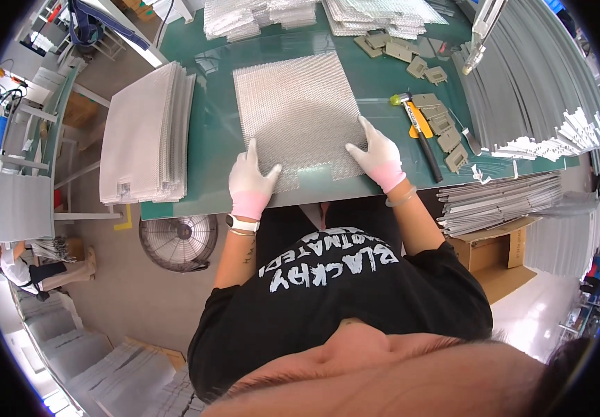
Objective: Assemble metal mesh air filters using an electric drill and rubber mallet at a factory workstation.
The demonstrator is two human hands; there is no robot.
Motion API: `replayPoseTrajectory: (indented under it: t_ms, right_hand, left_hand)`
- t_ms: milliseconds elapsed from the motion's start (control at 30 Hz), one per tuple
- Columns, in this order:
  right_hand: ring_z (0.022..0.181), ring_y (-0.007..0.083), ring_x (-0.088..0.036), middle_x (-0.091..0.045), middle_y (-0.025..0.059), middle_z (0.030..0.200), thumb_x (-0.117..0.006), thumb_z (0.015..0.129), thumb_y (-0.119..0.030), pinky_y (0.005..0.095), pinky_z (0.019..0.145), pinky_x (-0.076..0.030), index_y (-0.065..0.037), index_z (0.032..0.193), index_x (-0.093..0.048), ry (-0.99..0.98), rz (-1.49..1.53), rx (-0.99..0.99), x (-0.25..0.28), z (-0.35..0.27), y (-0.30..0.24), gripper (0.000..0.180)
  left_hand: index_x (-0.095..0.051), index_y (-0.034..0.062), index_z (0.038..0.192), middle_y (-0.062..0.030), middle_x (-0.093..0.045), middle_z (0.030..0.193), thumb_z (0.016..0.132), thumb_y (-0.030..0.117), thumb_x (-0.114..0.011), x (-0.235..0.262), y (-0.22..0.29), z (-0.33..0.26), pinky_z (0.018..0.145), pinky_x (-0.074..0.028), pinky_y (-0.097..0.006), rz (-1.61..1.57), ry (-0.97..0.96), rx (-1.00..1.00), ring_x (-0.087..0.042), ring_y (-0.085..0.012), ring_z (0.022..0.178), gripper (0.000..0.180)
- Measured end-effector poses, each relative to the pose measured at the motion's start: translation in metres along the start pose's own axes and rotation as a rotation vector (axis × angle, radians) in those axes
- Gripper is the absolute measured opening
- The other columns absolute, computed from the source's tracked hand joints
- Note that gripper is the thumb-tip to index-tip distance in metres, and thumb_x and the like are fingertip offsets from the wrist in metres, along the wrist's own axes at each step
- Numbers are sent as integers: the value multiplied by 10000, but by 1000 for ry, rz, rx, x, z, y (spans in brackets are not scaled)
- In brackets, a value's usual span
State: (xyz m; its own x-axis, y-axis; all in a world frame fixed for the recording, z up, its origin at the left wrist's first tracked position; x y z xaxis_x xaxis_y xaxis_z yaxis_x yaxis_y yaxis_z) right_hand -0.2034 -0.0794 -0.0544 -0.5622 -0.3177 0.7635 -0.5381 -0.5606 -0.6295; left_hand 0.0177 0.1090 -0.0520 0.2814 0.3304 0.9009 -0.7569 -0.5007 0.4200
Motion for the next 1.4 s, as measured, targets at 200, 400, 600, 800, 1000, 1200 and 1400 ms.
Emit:
replayPoseTrajectory:
  t_ms: [200, 400, 600, 800, 1000, 1200, 1400]
  right_hand:
    - [1155, 335, -575, -596, 185, 1258, -697, 835, -305, 388, 975, -461, -56, 1395, -462, -21, -32, 20, -5, -1, 11, 656]
    - [1090, 336, -597, -619, 185, 1169, -667, 854, -346, 407, 938, -476, -66, 1392, -459, -35, -94, 53, -5, 4, 14, 642]
    - [1003, 337, -624, -649, 180, 1069, -635, 841, -439, 420, 894, -495, -69, 1216, -602, -257, -224, 28, 29, 27, 13, 528]
    - [1040, 326, -627, -640, 159, 1139, -671, 806, -444, 432, 901, -496, -116, 1176, -635, 254, -562, -368, 109, 81, 103, 496]
    - [1063, 310, -631, -623, 168, 1177, -731, 779, -325, 422, 900, -505, -122, 1323, -531, 259, -575, -290, 109, 85, 140, 615]
    - [809, 131, -637, -681, 76, 957, -648, 863, -72, 291, 737, -520, 16, 1183, -587, 487, 418, -51, 87, 49, 82, 338]
    - [924, 167, -654, -658, 105, 1095, -549, 981, -178, 319, 787, -562, 10, 1210, -556, -609, 1096, -255, -20, -117, -18, 296]
  left_hand:
    - [-439, 46, 1411, -191, -599, 1101, 763, 381, -761, -4, -3, 0, 867, -501, -423, 13, 4, -9, -599, -353, 1013, 797]
    - [-470, 58, 1393, -203, -594, 1105, 742, 396, -775, -3, -1, 3, 890, -497, -419, 7, -16, 22, -598, -358, 1029, 794]
    - [-439, 167, 1441, -232, -455, 1361, 668, 459, -823, 15, 8, 23, 1047, -394, -463, 211, -100, 50, -430, -411, 1274, 912]
    - [-507, 204, 1397, -155, -331, 1524, 675, 510, -789, 9, -17, 37, 1173, -95, -586, 217, -285, -307, -180, -454, 1430, 834]
    - [-575, 162, 1307, -148, -431, 1425, 697, 400, -798, 34, 33, -32, 1132, -181, -596, 245, -8, -381, -322, -438, 1340, 692]
    - [-622, 47, 1077, -86, -670, 949, 972, 333, -574, -41, 4, -129, 845, -513, -409, -1258, -692, 89, -639, -224, 890, 308]
    - [-560, -14, 1222, -147, -609, 1096, 1027, 321, -497, -81, 7, -119, 915, -488, -394, -1780, -422, 715, -595, -266, 1071, 392]
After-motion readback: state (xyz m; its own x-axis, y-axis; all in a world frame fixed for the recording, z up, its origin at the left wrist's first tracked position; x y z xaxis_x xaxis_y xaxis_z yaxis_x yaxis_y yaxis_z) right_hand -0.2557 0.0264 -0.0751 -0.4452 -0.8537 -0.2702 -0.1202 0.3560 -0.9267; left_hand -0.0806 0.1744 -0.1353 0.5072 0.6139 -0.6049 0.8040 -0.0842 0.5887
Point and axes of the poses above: each hand's wrist, its own z-axis towards the middle knuckle, its own x-axis out of the back of the hand, y = z × x, the point moved 1 cm from there along z, towards the middle knuckle
